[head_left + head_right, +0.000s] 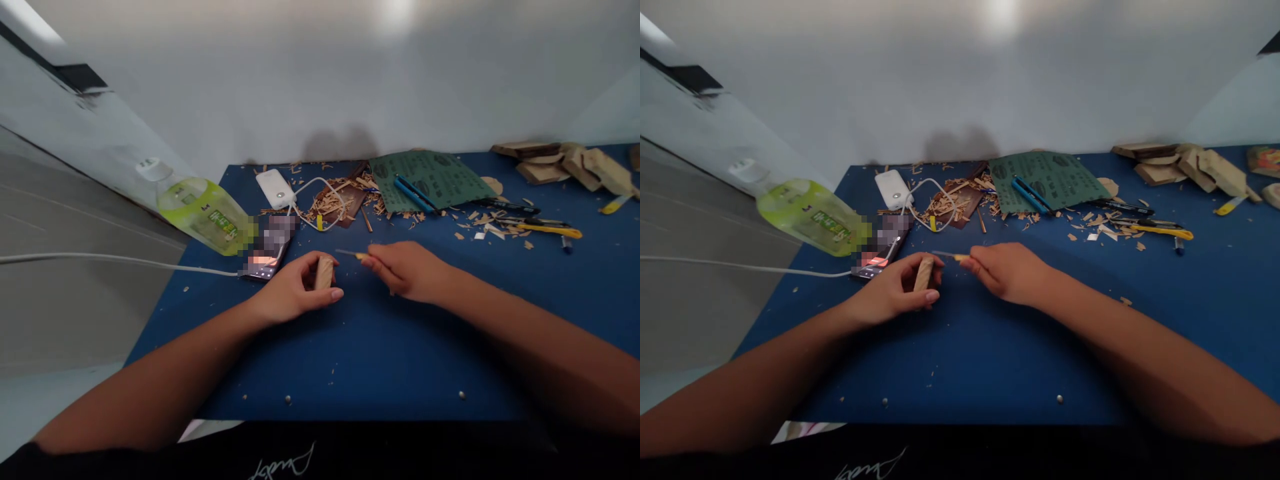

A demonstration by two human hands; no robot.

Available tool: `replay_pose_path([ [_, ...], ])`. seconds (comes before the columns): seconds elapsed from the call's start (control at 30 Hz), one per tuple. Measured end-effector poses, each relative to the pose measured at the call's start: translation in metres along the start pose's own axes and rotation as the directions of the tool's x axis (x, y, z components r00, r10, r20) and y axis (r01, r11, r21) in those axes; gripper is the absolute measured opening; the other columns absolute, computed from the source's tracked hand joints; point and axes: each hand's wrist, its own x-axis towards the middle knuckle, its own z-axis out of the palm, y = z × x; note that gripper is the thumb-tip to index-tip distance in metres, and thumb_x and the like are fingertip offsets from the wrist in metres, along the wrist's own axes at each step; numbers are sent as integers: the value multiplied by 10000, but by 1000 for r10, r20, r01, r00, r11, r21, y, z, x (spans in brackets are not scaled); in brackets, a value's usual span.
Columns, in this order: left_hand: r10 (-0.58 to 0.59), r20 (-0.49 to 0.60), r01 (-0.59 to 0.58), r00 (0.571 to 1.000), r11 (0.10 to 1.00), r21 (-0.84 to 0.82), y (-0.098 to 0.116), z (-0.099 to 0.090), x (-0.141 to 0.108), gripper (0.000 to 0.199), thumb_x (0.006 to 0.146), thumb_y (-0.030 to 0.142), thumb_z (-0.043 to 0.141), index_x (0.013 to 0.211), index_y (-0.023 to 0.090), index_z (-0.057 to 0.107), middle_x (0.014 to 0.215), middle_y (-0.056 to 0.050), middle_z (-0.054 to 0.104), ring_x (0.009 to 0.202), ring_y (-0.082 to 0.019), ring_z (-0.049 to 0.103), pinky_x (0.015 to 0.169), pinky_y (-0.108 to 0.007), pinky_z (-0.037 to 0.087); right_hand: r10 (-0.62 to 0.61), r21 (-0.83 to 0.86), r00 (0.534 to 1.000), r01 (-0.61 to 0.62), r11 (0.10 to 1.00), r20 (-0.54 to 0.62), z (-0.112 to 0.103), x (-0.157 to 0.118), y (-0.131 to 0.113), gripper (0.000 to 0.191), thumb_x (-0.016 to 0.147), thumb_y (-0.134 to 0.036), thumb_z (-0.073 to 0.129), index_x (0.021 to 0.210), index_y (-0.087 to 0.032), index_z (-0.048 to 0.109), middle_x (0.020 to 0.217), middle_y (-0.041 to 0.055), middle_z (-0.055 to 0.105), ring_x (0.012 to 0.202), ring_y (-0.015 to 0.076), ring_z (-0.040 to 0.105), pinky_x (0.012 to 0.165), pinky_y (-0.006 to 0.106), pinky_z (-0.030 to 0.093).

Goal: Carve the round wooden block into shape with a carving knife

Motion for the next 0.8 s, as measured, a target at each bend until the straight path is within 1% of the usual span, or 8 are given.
replay_pose_path([
  [0.13, 10, -46, -5, 999, 994, 106, -2, 3, 1, 646, 756, 450, 917, 1255, 208, 587, 1013, -31, 659, 869, -187, 646, 755, -322, 544, -109, 41, 992, 107, 993, 60, 7, -4, -19, 504, 1141, -552, 250, 976, -214, 586, 818, 45, 697, 667, 183, 560, 633, 319, 232],
  [0.33, -3, -50, 9, 999, 991, 135, 8, 12, -7, 629, 718, 438, 923, 1208, 224, 592, 943, -11, 655, 797, -186, 636, 703, -309, 533, -85, -26, 988, 89, 996, 126, 9, -4, -28, 441, 1136, -507, 301, 1025, -208, 605, 828, 61, 729, 643, 191, 573, 609, 327, 193],
  [0.43, -8, -19, 10, 1000, 992, 128, 13, 12, -11, 604, 727, 430, 914, 1192, 220, 591, 962, -16, 663, 813, -190, 645, 731, -322, 542, -90, -80, 989, 99, 992, 116, 6, -4, -33, 507, 1139, -547, 253, 1081, -201, 618, 863, 79, 755, 648, 203, 593, 598, 335, 175],
  [0.53, 2, -16, 0, 1000, 990, 141, 15, 9, -12, 579, 741, 432, 908, 1180, 208, 604, 1008, -37, 684, 873, -208, 665, 760, -327, 545, -25, -162, 994, 42, 986, 106, 1, -1, -27, 533, 1136, -568, 248, 1116, -199, 632, 877, 92, 771, 661, 218, 617, 592, 338, 173],
  [0.6, 7, 1, -7, 1000, 990, 140, 15, 6, -13, 567, 747, 427, 911, 1174, 201, 615, 1021, -45, 696, 873, -204, 668, 763, -325, 547, 85, -222, 993, -66, 973, 78, -3, 2, -15, 516, 1138, -551, 264, 1114, -200, 641, 895, 100, 778, 677, 227, 635, 598, 334, 191],
  [0.67, 15, 30, -18, 999, 992, 125, 15, 5, -13, 573, 757, 422, 912, 1196, 201, 618, 1052, -55, 708, 873, -197, 673, 775, -329, 556, 189, -249, 982, -180, 952, 10, -6, 4, -2, 531, 1143, -544, 245, 1089, -203, 648, 919, 106, 778, 698, 228, 648, 613, 330, 225],
  [0.73, 24, 23, -26, 999, 993, 118, 14, 5, -13, 602, 765, 430, 910, 1236, 203, 610, 1078, -63, 711, 886, -200, 681, 783, -334, 562, 166, -220, 984, -177, 959, -67, -7, 4, 6, 552, 1145, -554, 216, 1078, -210, 643, 930, 97, 770, 742, 229, 659, 635, 326, 261],
  [0.8, 41, -33, -35, 999, 989, 146, 12, 5, -12, 624, 761, 452, 913, 1242, 199, 607, 1067, -63, 710, 897, -211, 687, 785, -340, 562, 105, -166, 993, -111, 980, -47, -4, 2, 4, 557, 1145, -560, 209, 1053, -212, 634, 891, 82, 755, 732, 220, 648, 638, 324, 267],
])
